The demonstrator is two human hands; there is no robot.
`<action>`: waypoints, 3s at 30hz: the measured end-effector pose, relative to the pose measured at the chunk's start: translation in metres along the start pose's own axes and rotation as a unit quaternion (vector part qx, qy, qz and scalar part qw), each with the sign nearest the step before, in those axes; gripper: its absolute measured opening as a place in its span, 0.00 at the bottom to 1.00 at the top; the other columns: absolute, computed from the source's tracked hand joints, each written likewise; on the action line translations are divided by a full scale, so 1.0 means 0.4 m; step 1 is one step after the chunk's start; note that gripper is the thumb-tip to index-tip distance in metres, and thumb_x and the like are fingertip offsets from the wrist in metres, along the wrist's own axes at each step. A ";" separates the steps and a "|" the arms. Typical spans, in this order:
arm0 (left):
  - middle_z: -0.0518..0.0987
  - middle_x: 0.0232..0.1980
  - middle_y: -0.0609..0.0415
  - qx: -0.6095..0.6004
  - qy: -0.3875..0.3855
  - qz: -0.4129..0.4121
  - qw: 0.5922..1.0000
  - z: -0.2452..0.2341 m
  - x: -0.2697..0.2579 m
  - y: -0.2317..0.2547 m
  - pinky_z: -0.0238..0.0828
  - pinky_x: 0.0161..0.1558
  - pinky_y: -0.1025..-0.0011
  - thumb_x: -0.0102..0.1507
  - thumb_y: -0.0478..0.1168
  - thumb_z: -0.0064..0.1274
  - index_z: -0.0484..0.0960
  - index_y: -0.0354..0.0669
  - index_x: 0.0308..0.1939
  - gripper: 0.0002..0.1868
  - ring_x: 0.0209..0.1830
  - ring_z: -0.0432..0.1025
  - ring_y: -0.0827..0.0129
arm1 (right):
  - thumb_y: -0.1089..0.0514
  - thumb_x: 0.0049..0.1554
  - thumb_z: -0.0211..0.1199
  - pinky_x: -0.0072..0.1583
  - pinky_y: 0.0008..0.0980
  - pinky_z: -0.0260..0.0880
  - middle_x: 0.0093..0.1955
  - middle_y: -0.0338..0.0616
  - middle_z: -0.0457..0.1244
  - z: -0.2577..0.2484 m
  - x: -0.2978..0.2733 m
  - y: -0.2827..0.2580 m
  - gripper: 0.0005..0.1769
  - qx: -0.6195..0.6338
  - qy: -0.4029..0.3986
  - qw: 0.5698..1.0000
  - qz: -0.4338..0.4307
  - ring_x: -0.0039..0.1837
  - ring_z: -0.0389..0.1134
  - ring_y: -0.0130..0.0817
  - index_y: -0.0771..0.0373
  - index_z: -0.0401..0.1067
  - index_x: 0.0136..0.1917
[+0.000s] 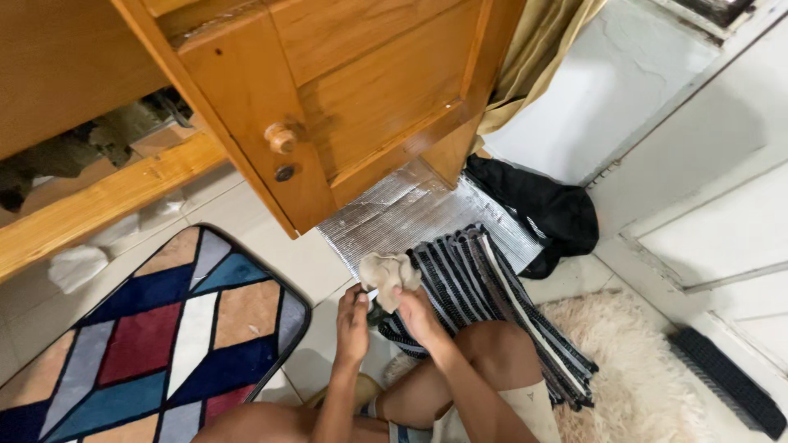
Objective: The person wipes the surface and sides of a wooden dresser with a cloth. They apply liquid from a bottle onto the cloth and continue wiping the dresser's drawers and edges.
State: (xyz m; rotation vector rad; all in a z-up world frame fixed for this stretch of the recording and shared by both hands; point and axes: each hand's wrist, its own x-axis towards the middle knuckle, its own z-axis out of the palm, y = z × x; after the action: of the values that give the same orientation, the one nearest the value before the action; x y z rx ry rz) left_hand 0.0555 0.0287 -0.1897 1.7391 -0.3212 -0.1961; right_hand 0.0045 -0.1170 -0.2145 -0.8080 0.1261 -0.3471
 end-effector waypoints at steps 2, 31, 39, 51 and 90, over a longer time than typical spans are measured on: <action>0.77 0.55 0.43 -0.015 -0.005 -0.014 1.000 -0.004 0.002 0.001 0.67 0.56 0.63 0.69 0.48 0.39 0.76 0.37 0.60 0.23 0.52 0.72 0.56 | 0.60 0.60 0.56 0.71 0.35 0.59 0.70 0.46 0.62 0.014 -0.003 -0.007 0.29 -0.010 0.000 1.000 0.000 0.71 0.63 0.34 0.69 0.60 0.73; 0.77 0.63 0.42 -0.015 -0.002 -0.007 1.000 -0.068 0.035 0.072 0.61 0.65 0.66 0.67 0.44 0.48 0.73 0.35 0.63 0.23 0.65 0.69 0.59 | 0.50 0.66 0.60 0.60 0.33 0.68 0.59 0.45 0.67 0.010 -0.020 -0.017 0.22 -0.026 0.080 0.995 0.047 0.58 0.68 0.29 0.67 0.69 0.66; 0.76 0.63 0.44 0.092 0.050 0.061 0.993 -0.082 0.033 0.303 0.65 0.64 0.62 0.64 0.39 0.52 0.73 0.36 0.62 0.23 0.63 0.71 0.57 | 0.54 0.68 0.59 0.52 0.33 0.67 0.57 0.44 0.66 -0.017 0.000 -0.042 0.19 0.093 0.104 0.990 0.011 0.51 0.66 0.31 0.65 0.67 0.67; 0.74 0.62 0.38 0.192 0.019 0.202 0.960 -0.016 -0.004 0.391 0.64 0.65 0.58 0.59 0.35 0.58 0.72 0.33 0.61 0.26 0.64 0.68 0.46 | 0.45 0.64 0.53 0.67 0.47 0.66 0.67 0.45 0.64 0.027 0.000 -0.170 0.28 0.194 0.110 0.974 0.042 0.67 0.66 0.39 0.61 0.61 0.71; 0.79 0.59 0.54 -0.382 -0.073 0.095 0.916 -0.314 -0.136 0.294 0.67 0.60 0.72 0.69 0.46 0.53 0.73 0.34 0.66 0.26 0.58 0.71 0.74 | 0.47 0.66 0.55 0.66 0.45 0.67 0.67 0.50 0.66 0.470 -0.086 -0.160 0.28 0.052 -0.152 0.971 0.176 0.67 0.67 0.43 0.67 0.63 0.72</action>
State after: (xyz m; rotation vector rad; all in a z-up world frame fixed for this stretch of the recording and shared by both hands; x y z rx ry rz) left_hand 0.0303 0.1435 -0.0527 0.9133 -0.4477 -0.2667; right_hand 0.0015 -0.0168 -0.0395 -0.7094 -0.0373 0.1057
